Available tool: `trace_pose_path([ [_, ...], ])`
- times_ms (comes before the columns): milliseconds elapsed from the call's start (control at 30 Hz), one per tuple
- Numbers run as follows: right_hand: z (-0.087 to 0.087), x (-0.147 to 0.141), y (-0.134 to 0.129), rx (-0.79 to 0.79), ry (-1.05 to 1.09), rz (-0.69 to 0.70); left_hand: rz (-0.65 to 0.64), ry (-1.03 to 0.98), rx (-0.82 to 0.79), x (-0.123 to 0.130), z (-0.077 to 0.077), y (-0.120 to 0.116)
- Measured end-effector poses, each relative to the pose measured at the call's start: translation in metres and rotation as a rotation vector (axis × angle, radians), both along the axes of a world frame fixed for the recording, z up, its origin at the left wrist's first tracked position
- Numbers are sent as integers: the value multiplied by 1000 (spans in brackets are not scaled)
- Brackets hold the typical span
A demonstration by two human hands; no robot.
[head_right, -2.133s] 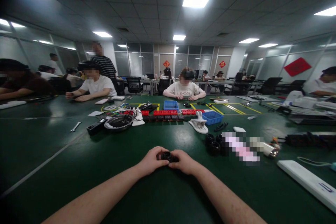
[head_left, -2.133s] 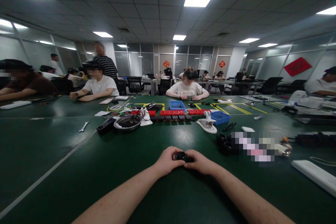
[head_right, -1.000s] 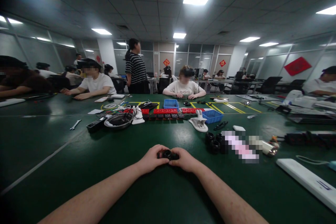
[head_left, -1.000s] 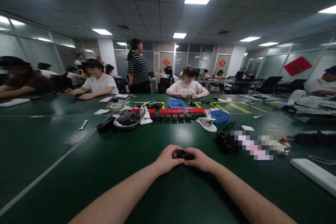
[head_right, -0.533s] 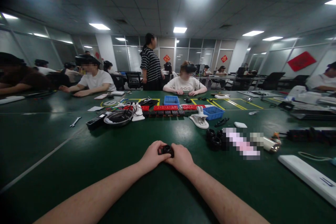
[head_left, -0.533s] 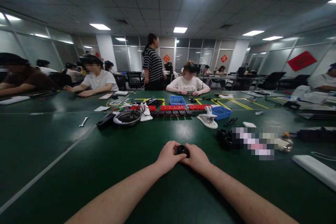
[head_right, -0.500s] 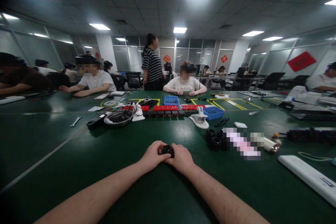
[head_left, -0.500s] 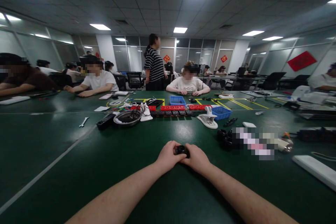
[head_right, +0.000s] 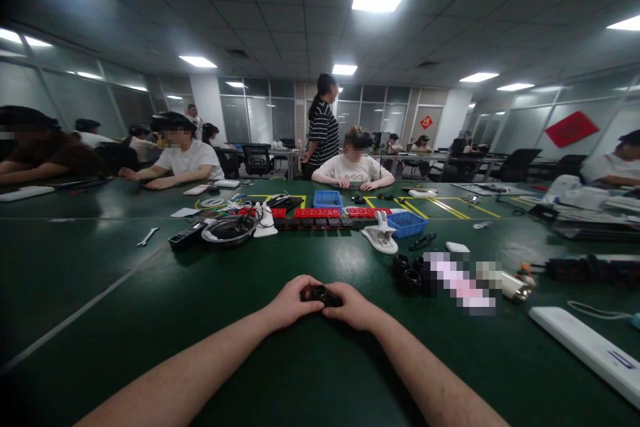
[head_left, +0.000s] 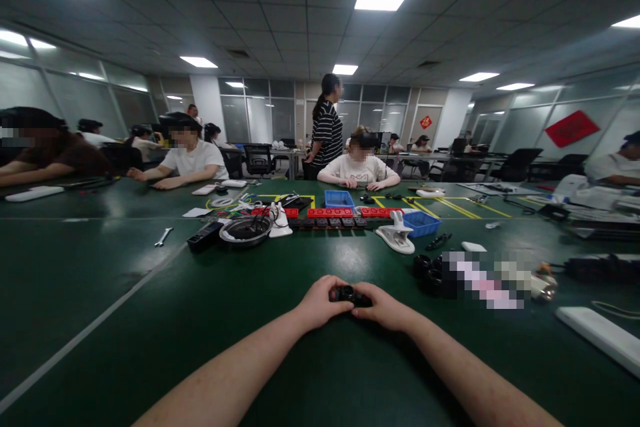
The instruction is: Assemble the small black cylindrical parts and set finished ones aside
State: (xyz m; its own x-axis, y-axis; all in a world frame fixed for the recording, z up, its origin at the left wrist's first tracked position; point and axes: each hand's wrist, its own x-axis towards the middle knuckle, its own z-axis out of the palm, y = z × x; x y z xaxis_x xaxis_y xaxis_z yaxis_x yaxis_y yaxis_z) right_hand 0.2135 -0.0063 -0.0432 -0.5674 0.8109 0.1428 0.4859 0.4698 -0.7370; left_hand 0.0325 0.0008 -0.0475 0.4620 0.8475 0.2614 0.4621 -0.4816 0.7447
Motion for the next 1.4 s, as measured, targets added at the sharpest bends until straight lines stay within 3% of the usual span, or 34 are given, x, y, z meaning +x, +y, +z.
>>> trace_pose_path([
  [467, -7, 0, 5, -34, -47, -98, 23, -16, 23, 3, 0, -3],
  [567, -10, -4, 4, 18, -114, -184, 57, -28, -16, 7, -4, -3],
  [733, -16, -18, 0, 188, -357, -445, 197, -59, -12, 14, -12, -3],
  [867, -15, -25, -5, 279, -468, -492, 209, -65, -16, 13, -11, -3],
  [1000, -10, -20, -7, 239, -358, -418, 115, -59, -17, 9, -7, -3],
  [1133, -4, -6, -5, 145, -77, -177, 68, -47, -16, 5, -1, -4],
  [1233, 0, 1, -1, -28, 38, -15, 50, -17, 1, 4, 2, -6],
  [1400, 1, 2, 1, -137, 49, -18, 34, -39, 51, 5, 2, -6],
])
